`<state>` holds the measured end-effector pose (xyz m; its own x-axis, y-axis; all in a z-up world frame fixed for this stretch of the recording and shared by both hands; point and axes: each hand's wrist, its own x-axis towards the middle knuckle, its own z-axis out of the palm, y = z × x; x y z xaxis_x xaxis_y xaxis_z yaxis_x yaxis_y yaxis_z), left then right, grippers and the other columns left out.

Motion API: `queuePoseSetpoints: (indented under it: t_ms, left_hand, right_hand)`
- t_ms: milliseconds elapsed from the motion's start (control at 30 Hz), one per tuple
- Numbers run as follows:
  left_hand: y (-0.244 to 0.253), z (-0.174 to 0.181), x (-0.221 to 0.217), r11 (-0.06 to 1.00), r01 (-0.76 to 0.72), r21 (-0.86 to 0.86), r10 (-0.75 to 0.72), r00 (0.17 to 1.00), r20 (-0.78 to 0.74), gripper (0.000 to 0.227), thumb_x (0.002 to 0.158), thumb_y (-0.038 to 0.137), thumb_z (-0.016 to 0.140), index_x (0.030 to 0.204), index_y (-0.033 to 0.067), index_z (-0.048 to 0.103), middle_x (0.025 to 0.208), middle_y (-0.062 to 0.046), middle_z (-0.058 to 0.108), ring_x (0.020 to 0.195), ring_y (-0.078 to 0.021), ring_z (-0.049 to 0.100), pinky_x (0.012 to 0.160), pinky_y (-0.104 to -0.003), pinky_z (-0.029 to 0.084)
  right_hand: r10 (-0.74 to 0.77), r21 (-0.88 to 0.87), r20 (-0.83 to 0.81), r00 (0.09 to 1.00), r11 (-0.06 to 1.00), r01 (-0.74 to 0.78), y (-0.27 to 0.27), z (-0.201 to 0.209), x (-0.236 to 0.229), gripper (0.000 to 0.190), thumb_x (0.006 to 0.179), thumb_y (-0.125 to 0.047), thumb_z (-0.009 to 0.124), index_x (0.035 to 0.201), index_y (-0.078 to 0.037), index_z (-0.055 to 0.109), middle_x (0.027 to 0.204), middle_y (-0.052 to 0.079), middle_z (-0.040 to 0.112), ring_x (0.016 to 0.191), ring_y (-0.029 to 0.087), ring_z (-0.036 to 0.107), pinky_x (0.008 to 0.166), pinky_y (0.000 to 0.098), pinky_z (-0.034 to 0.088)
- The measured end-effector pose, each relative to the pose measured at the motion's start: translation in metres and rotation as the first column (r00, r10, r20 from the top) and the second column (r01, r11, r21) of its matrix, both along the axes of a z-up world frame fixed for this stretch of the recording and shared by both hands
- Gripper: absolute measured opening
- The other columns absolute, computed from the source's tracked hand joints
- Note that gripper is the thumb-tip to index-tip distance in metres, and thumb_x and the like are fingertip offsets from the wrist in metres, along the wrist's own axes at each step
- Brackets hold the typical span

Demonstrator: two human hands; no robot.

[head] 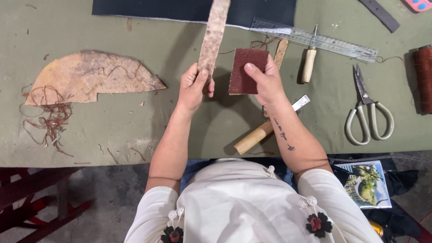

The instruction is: The person is finishing the edges of a leather strip by scraping them with an edge beveler and then smoothing them with a sanding block.

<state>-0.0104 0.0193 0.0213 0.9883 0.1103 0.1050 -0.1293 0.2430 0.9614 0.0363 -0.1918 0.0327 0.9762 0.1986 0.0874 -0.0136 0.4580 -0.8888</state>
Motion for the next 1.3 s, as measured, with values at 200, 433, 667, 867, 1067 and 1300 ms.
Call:
queuePoseSetpoints:
  t_ms: [200,433,667,867,1067,1300]
  left_hand:
    - [0.001,0.015,-0.004,0.980,0.079,-0.181,-0.084,0.996,-0.020,0.021,0.107,0.024,0.055,0.118,0.0082,0.063,0.052,-0.017,0.055,0.041,-0.0204,0.059,0.042,-0.027,0.053]
    - [-0.004,0.029,-0.007,0.971,0.163,-0.174,-0.181,0.979,-0.096,0.046,0.108,0.024,0.059,0.152,0.0195,0.049,0.059,-0.021,0.062,0.046,-0.0230,0.064,0.043,-0.027,0.058]
    - [0.004,0.010,-0.010,0.909,0.228,-0.348,-0.312,0.926,-0.210,0.054,0.102,0.018,0.062,0.154,0.0212,0.046,0.079,-0.014,0.066,0.057,-0.0247,0.073,0.043,-0.032,0.064]
    - [0.008,0.007,-0.003,0.881,0.342,-0.327,-0.418,0.886,-0.200,0.063,0.100,0.013,0.065,0.158,0.0203,0.040,0.086,-0.024,0.071,0.065,-0.0333,0.075,0.051,-0.041,0.068]
    - [0.014,-0.034,0.006,0.867,0.391,-0.310,-0.457,0.871,-0.180,0.067,0.100,0.013,0.065,0.159,0.0225,0.037,0.099,-0.024,0.071,0.071,-0.0364,0.076,0.051,-0.049,0.066]
    - [0.004,0.003,-0.002,0.842,0.478,-0.252,-0.533,0.810,-0.244,0.059,0.102,0.005,0.055,0.157,0.0210,0.041,0.075,-0.029,0.070,0.059,-0.0338,0.074,0.049,-0.042,0.067]
  right_hand:
    - [0.193,0.091,-0.175,0.966,0.980,-0.179,0.007,0.027,-0.013,0.043,0.092,-0.015,0.079,0.132,-0.010,0.065,0.114,0.012,0.073,0.101,0.023,0.074,0.090,0.0411,0.063]
    - [0.264,0.176,-0.271,0.926,0.959,-0.222,0.011,0.026,-0.018,0.059,0.086,-0.003,0.079,0.142,-0.007,0.061,0.114,0.017,0.074,0.102,0.029,0.075,0.090,0.0449,0.064]
    - [0.251,0.222,-0.288,0.924,0.956,-0.191,0.018,0.023,-0.021,0.058,0.081,0.001,0.082,0.136,-0.004,0.065,0.111,0.019,0.074,0.100,0.032,0.076,0.087,0.0486,0.064]
    - [0.209,0.158,-0.312,0.927,0.973,-0.167,0.011,0.013,-0.012,0.047,0.083,0.001,0.082,0.127,-0.007,0.068,0.104,0.013,0.074,0.095,0.028,0.076,0.083,0.0435,0.064]
    - [0.390,0.175,-0.395,0.832,0.921,-0.349,0.010,0.037,-0.027,0.044,0.080,-0.002,0.084,0.121,-0.009,0.071,0.104,0.017,0.074,0.093,0.032,0.076,0.081,0.0456,0.065]
    - [0.153,0.225,-0.422,0.893,0.972,-0.060,-0.005,0.020,0.003,0.032,0.082,0.005,0.080,0.110,-0.005,0.072,0.100,0.018,0.075,0.091,0.037,0.078,0.083,0.0473,0.064]
